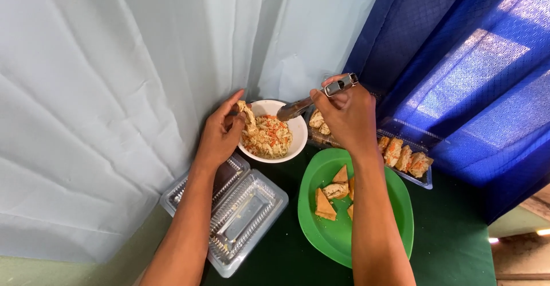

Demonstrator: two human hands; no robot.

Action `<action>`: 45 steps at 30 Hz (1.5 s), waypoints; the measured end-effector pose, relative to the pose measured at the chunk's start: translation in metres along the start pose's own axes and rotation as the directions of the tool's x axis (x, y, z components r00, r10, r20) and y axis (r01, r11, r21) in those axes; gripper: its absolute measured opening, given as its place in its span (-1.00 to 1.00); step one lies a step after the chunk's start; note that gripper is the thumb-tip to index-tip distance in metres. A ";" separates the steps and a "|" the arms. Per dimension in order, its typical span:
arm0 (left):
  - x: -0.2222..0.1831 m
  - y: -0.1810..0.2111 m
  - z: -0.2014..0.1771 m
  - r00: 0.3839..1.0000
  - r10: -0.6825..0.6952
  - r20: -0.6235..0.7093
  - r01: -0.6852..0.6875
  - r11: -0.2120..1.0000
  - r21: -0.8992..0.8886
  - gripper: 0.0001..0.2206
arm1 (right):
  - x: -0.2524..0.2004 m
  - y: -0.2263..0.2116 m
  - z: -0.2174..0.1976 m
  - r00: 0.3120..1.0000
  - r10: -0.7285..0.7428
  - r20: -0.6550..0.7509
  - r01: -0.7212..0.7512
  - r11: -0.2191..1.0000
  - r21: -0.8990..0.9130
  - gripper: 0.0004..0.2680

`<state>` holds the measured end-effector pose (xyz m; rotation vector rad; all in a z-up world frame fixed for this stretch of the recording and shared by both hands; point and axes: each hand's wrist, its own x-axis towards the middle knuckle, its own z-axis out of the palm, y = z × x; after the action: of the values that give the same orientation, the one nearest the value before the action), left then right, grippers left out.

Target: Using metal tongs to stuff a vegetable and meat filling into fried tofu puffs on a preparation table.

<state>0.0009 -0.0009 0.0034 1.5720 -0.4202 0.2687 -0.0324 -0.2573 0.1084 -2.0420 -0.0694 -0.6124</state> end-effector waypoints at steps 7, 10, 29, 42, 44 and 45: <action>-0.001 0.003 0.000 1.000 0.029 0.007 -0.029 1.000 0.009 -0.52 | -0.008 -0.015 0.021 0.976 0.049 0.211 -0.054 0.998 0.020 -0.79; -0.004 0.012 0.003 1.000 0.019 -0.003 -0.019 1.000 0.002 -0.53 | -0.007 -0.025 0.004 0.973 0.114 0.202 -0.146 0.978 0.148 -0.78; -0.001 -0.004 -0.002 0.999 0.045 0.001 -0.045 0.999 0.031 -0.53 | -0.010 -0.046 -0.044 0.999 -0.045 -0.009 0.046 0.997 0.063 -0.81; -0.001 -0.008 0.001 0.999 0.040 0.008 -0.041 0.998 0.037 -0.51 | -0.004 -0.033 -0.031 0.999 0.041 -0.018 -0.038 0.992 0.119 -0.81; -0.002 -0.003 0.001 0.999 0.045 0.006 -0.045 0.998 0.043 -0.51 | -0.004 -0.034 -0.032 0.999 0.038 -0.020 -0.036 0.993 0.114 -0.81; -0.002 -0.001 0.001 0.999 0.049 0.004 -0.050 0.998 0.050 -0.51 | -0.005 -0.035 -0.032 0.999 0.036 -0.023 -0.033 0.994 0.109 -0.81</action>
<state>-0.0010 -0.0015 0.0017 1.6128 -0.4581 0.3172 -0.0591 -0.2644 0.1468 -1.9266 -0.0515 -0.5997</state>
